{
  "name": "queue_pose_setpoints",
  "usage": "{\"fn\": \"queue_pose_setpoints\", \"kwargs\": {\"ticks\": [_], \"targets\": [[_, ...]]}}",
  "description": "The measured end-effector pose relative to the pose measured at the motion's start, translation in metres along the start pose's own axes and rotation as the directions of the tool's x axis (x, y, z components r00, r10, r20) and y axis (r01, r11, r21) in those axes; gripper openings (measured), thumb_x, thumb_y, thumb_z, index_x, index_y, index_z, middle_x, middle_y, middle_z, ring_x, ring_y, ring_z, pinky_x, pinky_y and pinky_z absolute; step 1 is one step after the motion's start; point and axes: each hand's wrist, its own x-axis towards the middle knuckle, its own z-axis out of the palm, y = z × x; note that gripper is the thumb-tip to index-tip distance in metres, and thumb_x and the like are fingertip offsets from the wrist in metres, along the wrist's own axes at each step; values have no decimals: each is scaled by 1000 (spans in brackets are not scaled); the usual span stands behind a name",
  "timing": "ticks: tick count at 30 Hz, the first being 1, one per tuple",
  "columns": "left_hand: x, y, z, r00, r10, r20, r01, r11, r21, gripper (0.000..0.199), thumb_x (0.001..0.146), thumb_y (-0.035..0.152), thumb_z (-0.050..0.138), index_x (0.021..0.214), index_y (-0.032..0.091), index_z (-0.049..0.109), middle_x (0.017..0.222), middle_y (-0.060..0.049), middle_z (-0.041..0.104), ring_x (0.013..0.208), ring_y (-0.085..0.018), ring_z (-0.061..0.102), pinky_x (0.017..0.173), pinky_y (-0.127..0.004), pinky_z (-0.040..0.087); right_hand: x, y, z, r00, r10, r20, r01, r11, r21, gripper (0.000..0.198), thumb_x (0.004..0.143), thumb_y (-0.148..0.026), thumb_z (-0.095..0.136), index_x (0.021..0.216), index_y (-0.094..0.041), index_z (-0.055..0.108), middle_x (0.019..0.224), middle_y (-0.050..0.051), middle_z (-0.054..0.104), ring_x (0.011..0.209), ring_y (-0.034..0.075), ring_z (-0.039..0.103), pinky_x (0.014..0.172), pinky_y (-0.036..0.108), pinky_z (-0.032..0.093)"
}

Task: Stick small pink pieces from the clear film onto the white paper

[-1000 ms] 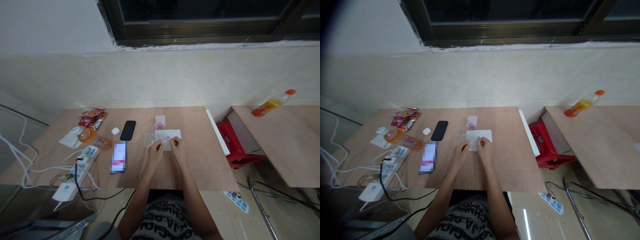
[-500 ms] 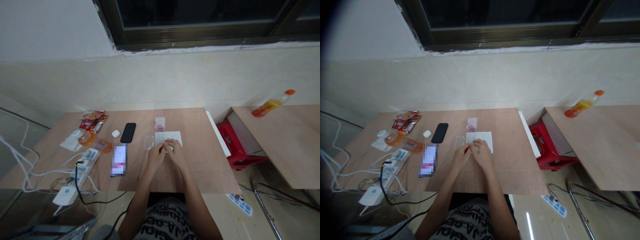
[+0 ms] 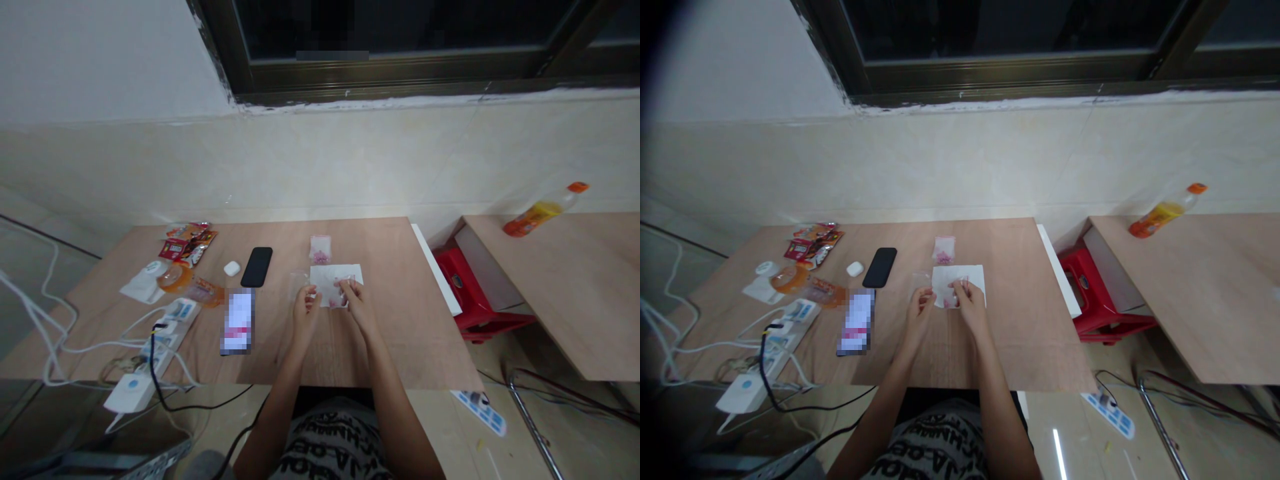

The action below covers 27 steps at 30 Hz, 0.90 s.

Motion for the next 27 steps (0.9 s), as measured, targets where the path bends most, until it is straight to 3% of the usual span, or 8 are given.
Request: {"fn": "queue_pose_setpoints", "kwargs": {"ticks": [4,6,10,15,19,27], "targets": [[2,-14,1,947,-249,204,288,938,-192,47,80,57,54,103,17,62,102,-12,69,83,-18,67,72,-30,52,2,4,-2,995,95,42,-99,991,92,53,78,-67,53,84,-18,70,58,-2,52,43,10,44,39,23,28],[1,-13,2,923,-283,262,344,910,-231,53,77,62,55,100,15,63,97,-12,70,79,-18,68,72,-30,53,3,7,-3,990,129,55,-134,984,113,55,76,-70,53,86,-18,70,59,-2,52,41,10,44,37,23,26],[-1,-4,2,938,-240,249,299,925,-236,57,72,65,59,96,14,66,90,-10,70,74,-17,66,71,-29,52,6,19,-5,987,155,28,-158,980,125,57,74,-72,54,83,-18,70,58,-2,51,40,9,41,38,24,27],[0,4,-3,963,-153,222,193,967,-169,41,75,54,61,94,18,68,88,-6,69,71,-14,63,67,-27,51,6,30,-5,979,203,3,-202,970,139,54,77,-69,53,83,-18,71,47,-6,39,40,11,35,41,25,26],[0,11,-6,972,-93,214,126,982,-143,34,77,49,60,90,19,67,83,-4,66,69,-14,60,66,-25,50,4,31,2,965,262,-15,-251,940,232,48,77,-64,57,83,-19,71,53,-4,48,44,11,38,41,24,28],[-2,30,-12,971,-35,235,66,990,-128,40,79,54,59,94,17,66,78,-2,63,72,-14,60,66,-25,49,1,35,22,923,348,164,-378,739,557,39,73,-58,65,72,-21,52,47,-10,36,34,4,16,34,21,9]]}}
